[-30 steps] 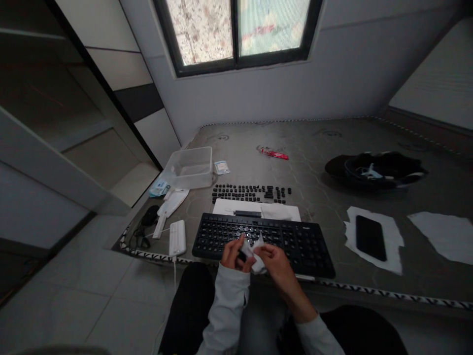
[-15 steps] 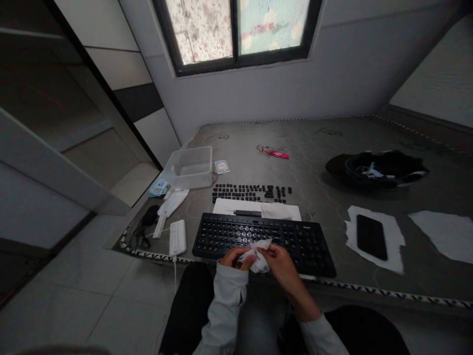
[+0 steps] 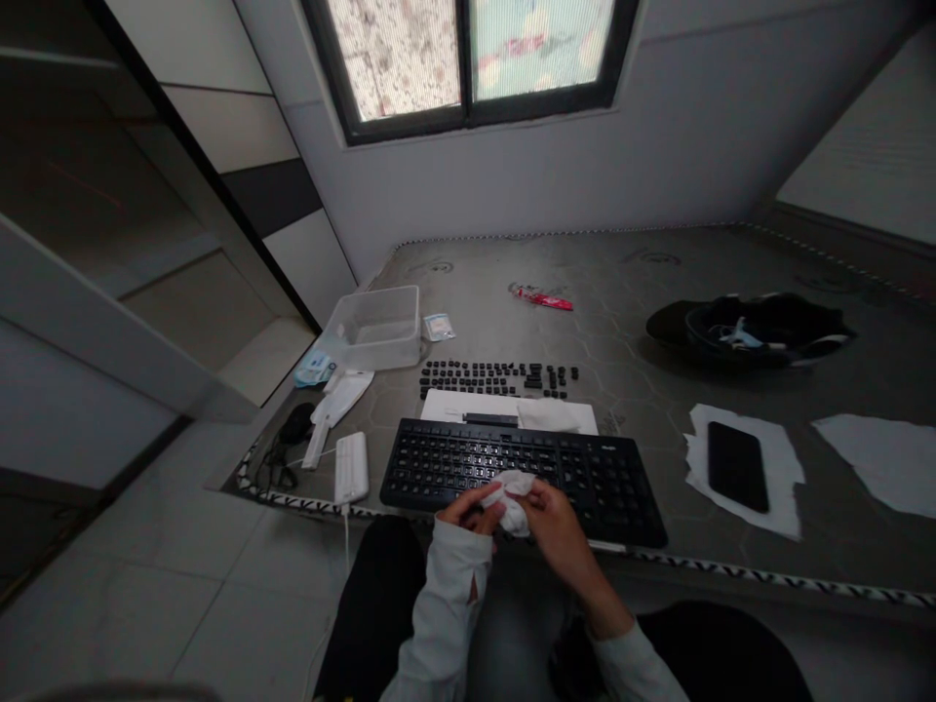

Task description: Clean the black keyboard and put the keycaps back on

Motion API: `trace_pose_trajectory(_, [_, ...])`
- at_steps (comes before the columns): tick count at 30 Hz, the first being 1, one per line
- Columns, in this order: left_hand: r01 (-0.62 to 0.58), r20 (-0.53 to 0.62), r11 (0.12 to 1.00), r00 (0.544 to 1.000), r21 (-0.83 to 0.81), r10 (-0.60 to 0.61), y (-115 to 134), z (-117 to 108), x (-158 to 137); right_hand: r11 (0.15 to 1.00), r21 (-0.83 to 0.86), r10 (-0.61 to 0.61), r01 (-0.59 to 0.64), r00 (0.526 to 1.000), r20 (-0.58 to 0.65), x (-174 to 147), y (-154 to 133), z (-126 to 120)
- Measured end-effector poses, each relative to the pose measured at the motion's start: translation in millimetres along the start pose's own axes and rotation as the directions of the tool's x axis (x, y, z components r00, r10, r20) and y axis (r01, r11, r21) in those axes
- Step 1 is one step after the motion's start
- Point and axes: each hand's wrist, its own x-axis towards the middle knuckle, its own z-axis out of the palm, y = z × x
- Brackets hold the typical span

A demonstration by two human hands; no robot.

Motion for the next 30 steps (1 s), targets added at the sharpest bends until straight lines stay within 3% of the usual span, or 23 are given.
trace_pose_trajectory(5, [-0.212,0.0,0.977,0.977,-0.022,0.212,-3.6,-0.1,4.5,0.999,-0.037,-0.035,0.033,0.999,-0.041,-0.8,0.9,0.3])
trace_pose_trajectory(15, [-0.115,0.03,0.993,0.993,0.024,0.114,-0.6,3.0,-0.1,0.98,-0.188,-0.096,0.065,0.983,-0.157,-0.8,-6.4,-5.7])
trace_pose_trajectory(25, [-0.199,-0.084,0.976,0.975,0.089,0.206,-9.6,-3.5,7.5,0.94,-0.317,-0.146,0.13,0.989,-0.028,-7.3,-11.9,-3.1])
trace_pose_trajectory(30, [-0.072,-0.149,0.996,0.986,0.048,0.079,-8.4,0.6,4.5,0.943,-0.313,-0.136,0.116,0.99,-0.043,-6.9,-11.6,-0.7])
